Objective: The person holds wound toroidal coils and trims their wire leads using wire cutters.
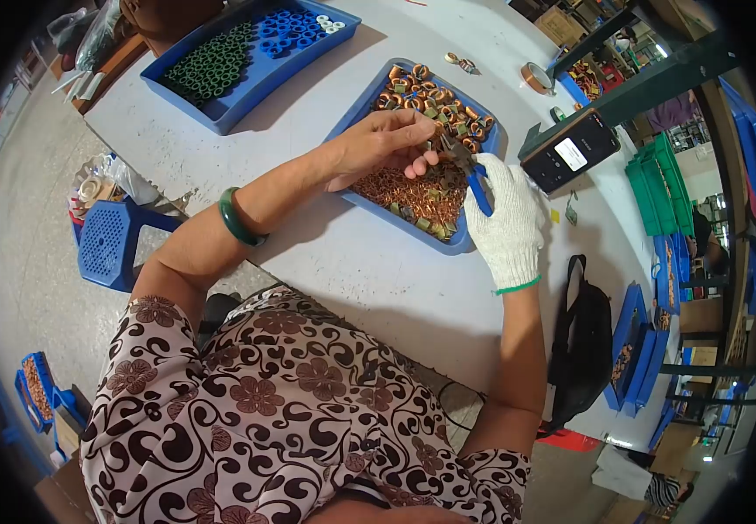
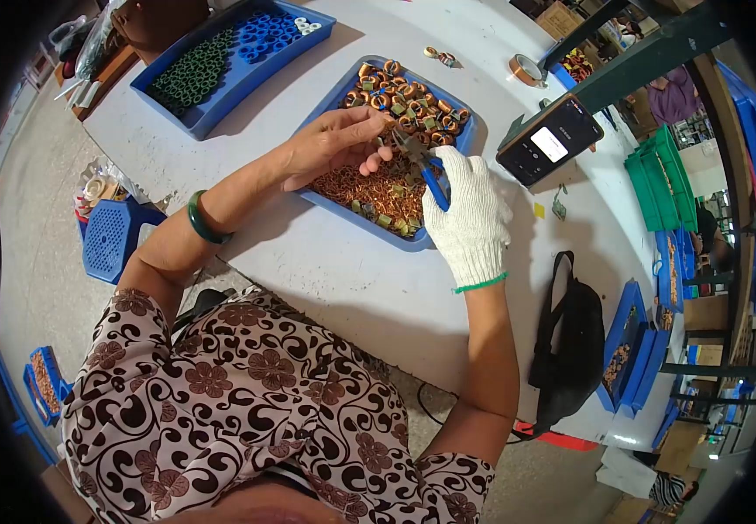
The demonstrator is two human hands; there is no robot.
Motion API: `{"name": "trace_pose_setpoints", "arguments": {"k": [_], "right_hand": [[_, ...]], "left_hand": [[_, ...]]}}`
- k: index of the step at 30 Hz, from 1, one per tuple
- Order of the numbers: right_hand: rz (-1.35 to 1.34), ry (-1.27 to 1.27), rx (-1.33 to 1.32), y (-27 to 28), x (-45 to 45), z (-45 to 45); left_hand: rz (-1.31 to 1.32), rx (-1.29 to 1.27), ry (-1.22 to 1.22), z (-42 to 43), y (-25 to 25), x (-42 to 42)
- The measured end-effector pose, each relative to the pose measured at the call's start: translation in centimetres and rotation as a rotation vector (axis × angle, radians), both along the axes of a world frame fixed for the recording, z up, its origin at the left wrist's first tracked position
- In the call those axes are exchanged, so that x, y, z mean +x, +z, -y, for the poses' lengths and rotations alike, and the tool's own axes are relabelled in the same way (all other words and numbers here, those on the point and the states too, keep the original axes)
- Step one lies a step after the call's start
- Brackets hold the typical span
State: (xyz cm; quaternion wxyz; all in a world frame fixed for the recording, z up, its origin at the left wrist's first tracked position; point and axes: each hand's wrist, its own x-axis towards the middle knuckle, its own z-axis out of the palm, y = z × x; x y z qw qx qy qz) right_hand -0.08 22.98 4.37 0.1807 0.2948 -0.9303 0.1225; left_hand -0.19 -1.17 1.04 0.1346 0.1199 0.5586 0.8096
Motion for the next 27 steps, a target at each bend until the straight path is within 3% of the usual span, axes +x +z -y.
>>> {"name": "trace_pose_setpoints", "arguments": {"k": [27], "right_hand": [[-0.007,0.006,0.043,-0.04,-0.08,-0.07]], "left_hand": [[0.004,0.002,-0.016,0.0,-0.06,-0.06]]}}
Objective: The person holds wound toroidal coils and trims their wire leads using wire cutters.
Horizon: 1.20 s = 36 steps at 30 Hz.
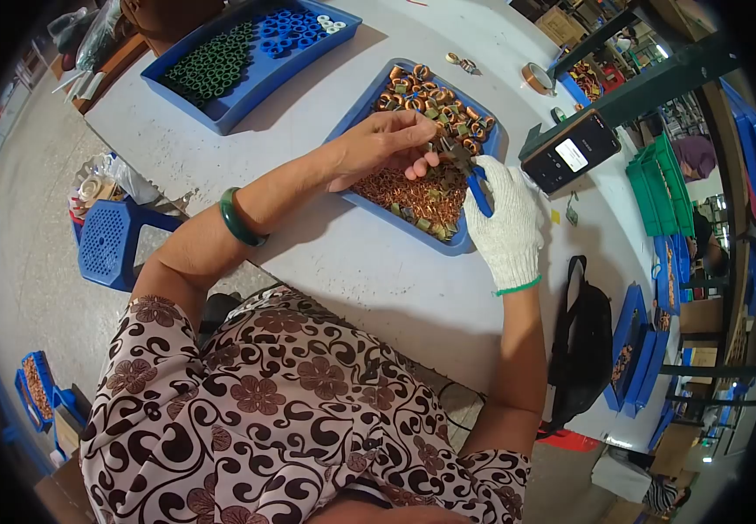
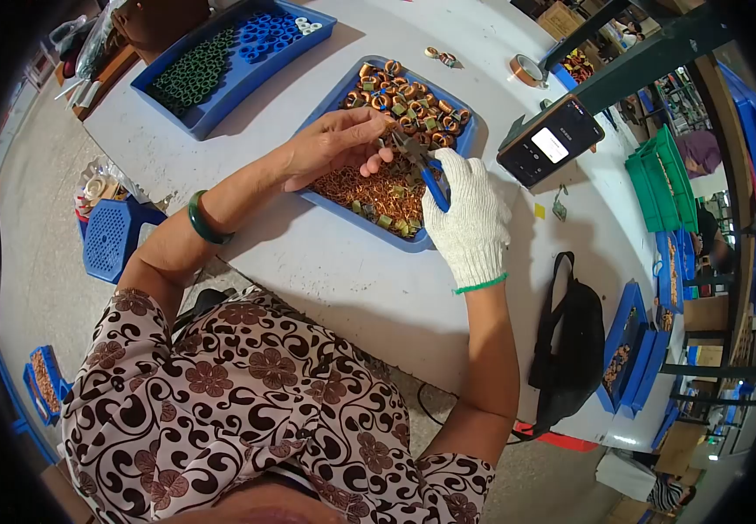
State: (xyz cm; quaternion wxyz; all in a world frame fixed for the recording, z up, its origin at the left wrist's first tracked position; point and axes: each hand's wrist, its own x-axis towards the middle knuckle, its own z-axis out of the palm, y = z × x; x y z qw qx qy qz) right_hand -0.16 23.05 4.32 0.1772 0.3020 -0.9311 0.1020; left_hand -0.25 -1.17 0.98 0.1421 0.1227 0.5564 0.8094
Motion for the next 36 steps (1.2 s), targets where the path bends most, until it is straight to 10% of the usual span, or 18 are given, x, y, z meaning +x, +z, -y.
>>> {"name": "trace_pose_setpoints", "arguments": {"k": [26,36], "right_hand": [[0.079,-0.069,0.087,0.2,0.3,0.3],[0.025,-0.068,0.074,0.8,0.3,0.2]], "left_hand": [[-0.3,-0.188,0.151,-0.6,-1.2,-0.3],[-0.628,-0.667,0.421,-0.3,-1.1,-0.4]]}}
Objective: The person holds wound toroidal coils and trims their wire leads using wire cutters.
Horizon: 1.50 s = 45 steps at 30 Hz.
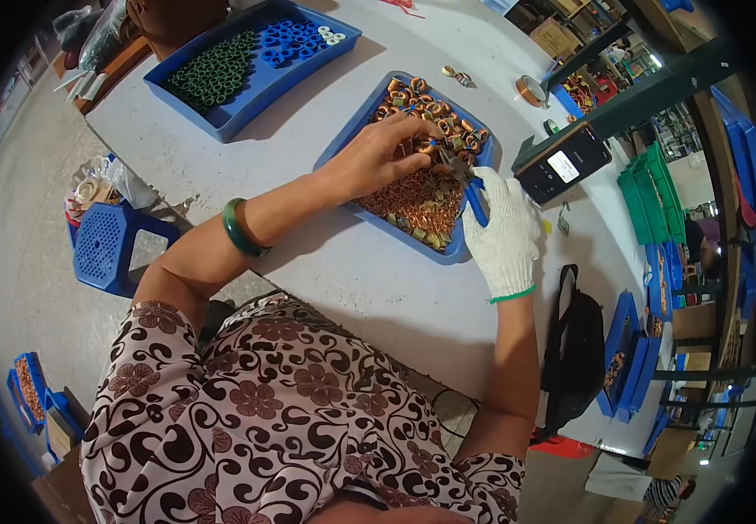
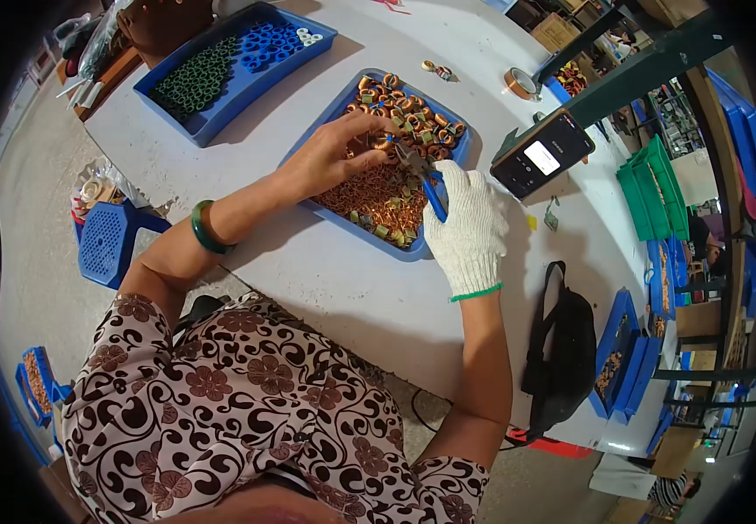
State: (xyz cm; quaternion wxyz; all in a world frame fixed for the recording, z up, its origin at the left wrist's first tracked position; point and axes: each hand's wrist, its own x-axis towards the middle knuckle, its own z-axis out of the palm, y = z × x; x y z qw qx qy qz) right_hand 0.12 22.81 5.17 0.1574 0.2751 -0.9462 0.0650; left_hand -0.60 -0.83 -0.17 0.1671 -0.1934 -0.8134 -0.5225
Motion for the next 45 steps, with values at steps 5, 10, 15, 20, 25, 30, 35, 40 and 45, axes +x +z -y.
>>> {"name": "trace_pose_setpoints", "arguments": {"k": [5,10,15,20,25,30,35,40,45], "right_hand": [[-0.014,0.003,0.038,0.0,0.2,0.1],[0.0,0.009,0.046,-0.1,0.2,0.2],[-0.023,0.024,0.077,-0.1,0.2,0.2],[-0.03,0.018,0.108,-0.1,0.3,0.3],[-0.029,0.032,0.114,-0.4,0.3,0.1],[0.048,-0.023,0.104,-0.6,0.6,0.1],[0.083,0.002,0.02,-0.9,0.4,-0.1],[0.113,0.014,-0.088,-1.2,0.1,-0.1],[0.048,0.11,-0.225,-1.4,-0.2,0.0]], "left_hand": [[-0.006,-0.019,-0.018,0.0,0.5,0.4],[-0.034,-0.048,-0.004,-0.2,0.1,0.3],[-0.049,-0.07,-0.005,-0.3,0.1,0.3],[-0.046,-0.099,-0.027,-0.2,0.1,0.3],[-0.077,-0.13,-0.02,-0.1,-0.1,0.3],[-0.062,-0.145,-0.022,0.0,0.0,0.3],[-0.091,-0.125,-0.054,0.2,0.0,0.0],[0.038,0.015,-0.095,0.5,0.3,-0.1],[0.309,0.386,-0.308,0.7,0.2,-0.5]]}}
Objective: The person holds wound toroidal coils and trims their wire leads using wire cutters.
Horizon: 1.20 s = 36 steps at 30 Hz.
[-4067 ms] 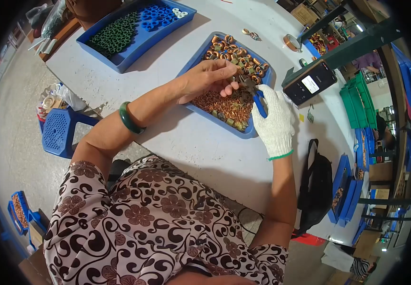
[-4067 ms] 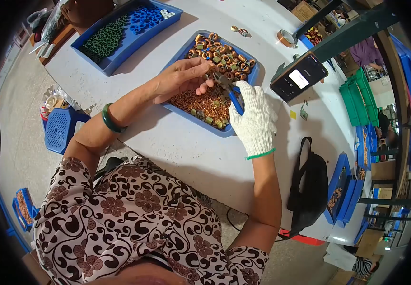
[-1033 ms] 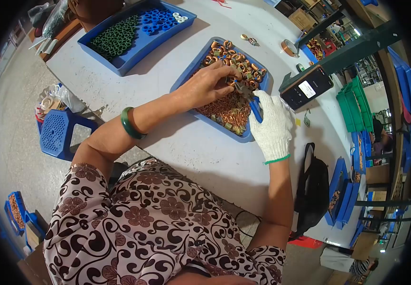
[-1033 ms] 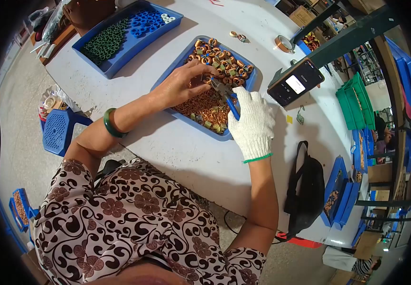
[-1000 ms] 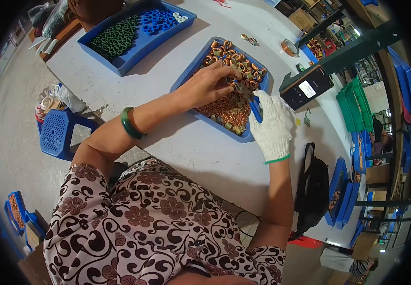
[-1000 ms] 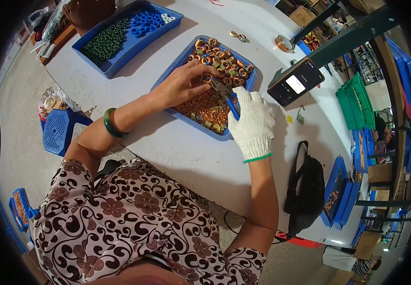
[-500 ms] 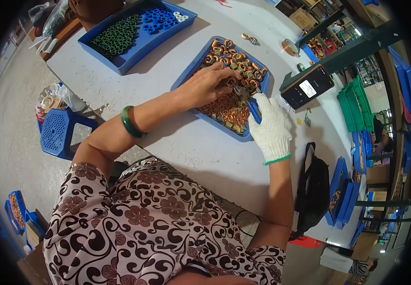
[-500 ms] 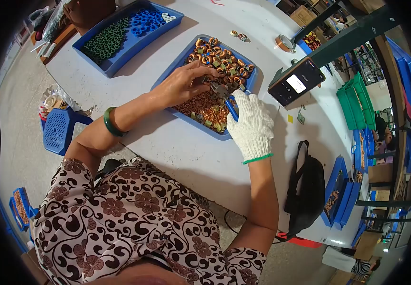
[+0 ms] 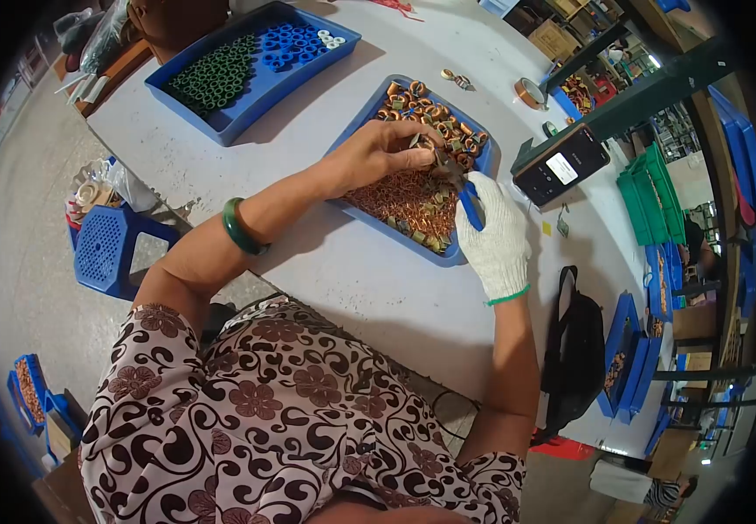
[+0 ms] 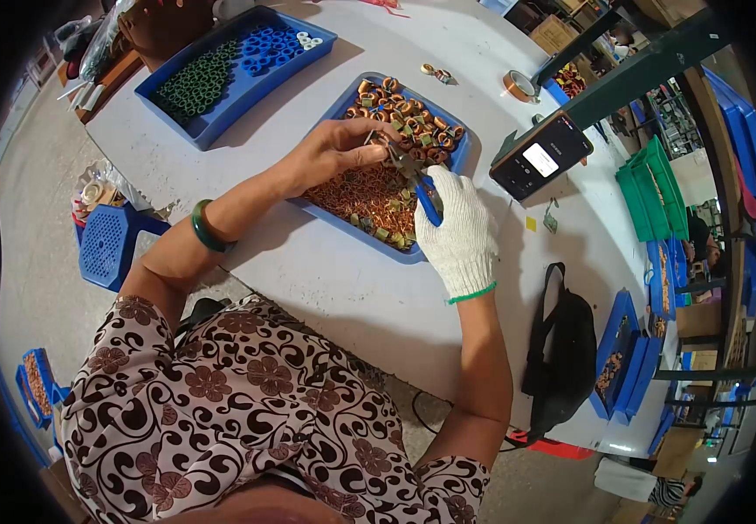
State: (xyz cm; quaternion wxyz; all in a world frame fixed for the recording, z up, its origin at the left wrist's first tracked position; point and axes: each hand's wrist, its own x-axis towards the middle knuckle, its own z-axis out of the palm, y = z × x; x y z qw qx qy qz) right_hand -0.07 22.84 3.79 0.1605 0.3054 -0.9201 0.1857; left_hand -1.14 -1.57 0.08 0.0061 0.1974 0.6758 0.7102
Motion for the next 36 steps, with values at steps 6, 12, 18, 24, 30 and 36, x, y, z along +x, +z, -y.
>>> {"name": "trace_pose_setpoints", "arguments": {"k": [6,12,18,24,30,36], "right_hand": [[-0.064,0.125,-0.244,-0.1,0.1,0.7],[0.029,0.161,-0.26,-0.4,-0.3,0.2],[0.129,0.178,-0.169,0.7,-0.2,-0.4],[0.137,0.164,-0.142,0.9,0.0,-0.4],[0.081,0.109,-0.149,0.7,0.0,-0.1],[0.031,-0.015,-0.209,0.9,-0.6,-1.0]], "left_hand": [[0.238,0.379,-0.363,-0.4,0.5,0.8],[0.251,0.347,-0.474,0.2,0.9,0.6],[0.074,-0.036,-0.375,1.2,2.1,0.8],[0.08,-0.098,-0.403,1.3,1.8,0.8],[0.064,-0.003,-0.279,0.0,1.7,1.5],[0.004,0.479,0.066,4.2,1.1,-2.1]]}}
